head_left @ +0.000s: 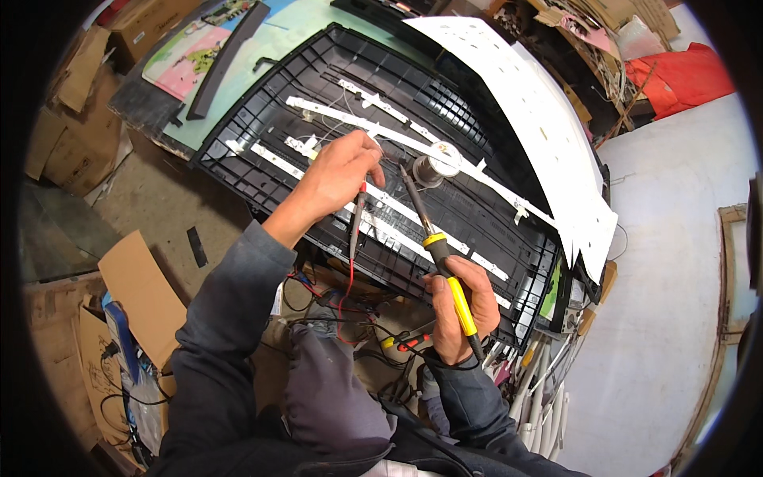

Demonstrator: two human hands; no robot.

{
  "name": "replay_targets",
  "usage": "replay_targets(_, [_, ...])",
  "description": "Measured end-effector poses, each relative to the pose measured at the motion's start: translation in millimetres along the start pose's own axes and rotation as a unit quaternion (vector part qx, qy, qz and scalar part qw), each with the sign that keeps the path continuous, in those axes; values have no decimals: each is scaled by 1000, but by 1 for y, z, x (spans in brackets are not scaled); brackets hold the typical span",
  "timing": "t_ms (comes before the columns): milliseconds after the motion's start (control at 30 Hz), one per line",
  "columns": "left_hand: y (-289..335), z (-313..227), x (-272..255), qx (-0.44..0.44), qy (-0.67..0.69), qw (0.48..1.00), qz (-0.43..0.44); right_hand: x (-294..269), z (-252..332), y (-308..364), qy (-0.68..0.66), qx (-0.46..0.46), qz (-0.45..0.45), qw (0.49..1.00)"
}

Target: The person sits on the floor and uses pliers to strip the ends of red and yellow wires. Then, using a soldering iron and solder, they solder the stripped wire ends to contacts on a black plastic frame with white strips.

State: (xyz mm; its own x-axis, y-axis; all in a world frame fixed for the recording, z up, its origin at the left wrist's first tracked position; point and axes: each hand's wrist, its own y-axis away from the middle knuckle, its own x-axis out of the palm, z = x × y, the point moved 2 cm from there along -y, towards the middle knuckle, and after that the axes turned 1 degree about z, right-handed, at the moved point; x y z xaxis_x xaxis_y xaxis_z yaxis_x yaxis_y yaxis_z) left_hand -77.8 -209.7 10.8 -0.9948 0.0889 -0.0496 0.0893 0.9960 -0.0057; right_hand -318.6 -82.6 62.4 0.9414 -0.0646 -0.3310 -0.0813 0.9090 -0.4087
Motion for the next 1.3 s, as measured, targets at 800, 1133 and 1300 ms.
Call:
replay_targets(800, [4, 3, 0, 48, 45, 998, 12, 9, 0, 0, -8, 1, 23, 1000])
replay_targets(1133, [3, 6, 1, 52, 59, 997, 12, 11, -2, 0, -3, -4, 28, 1000])
replay_targets(1300, [4, 3, 2, 50, 59, 997, 14, 15, 1, -2, -23, 18, -4, 1000])
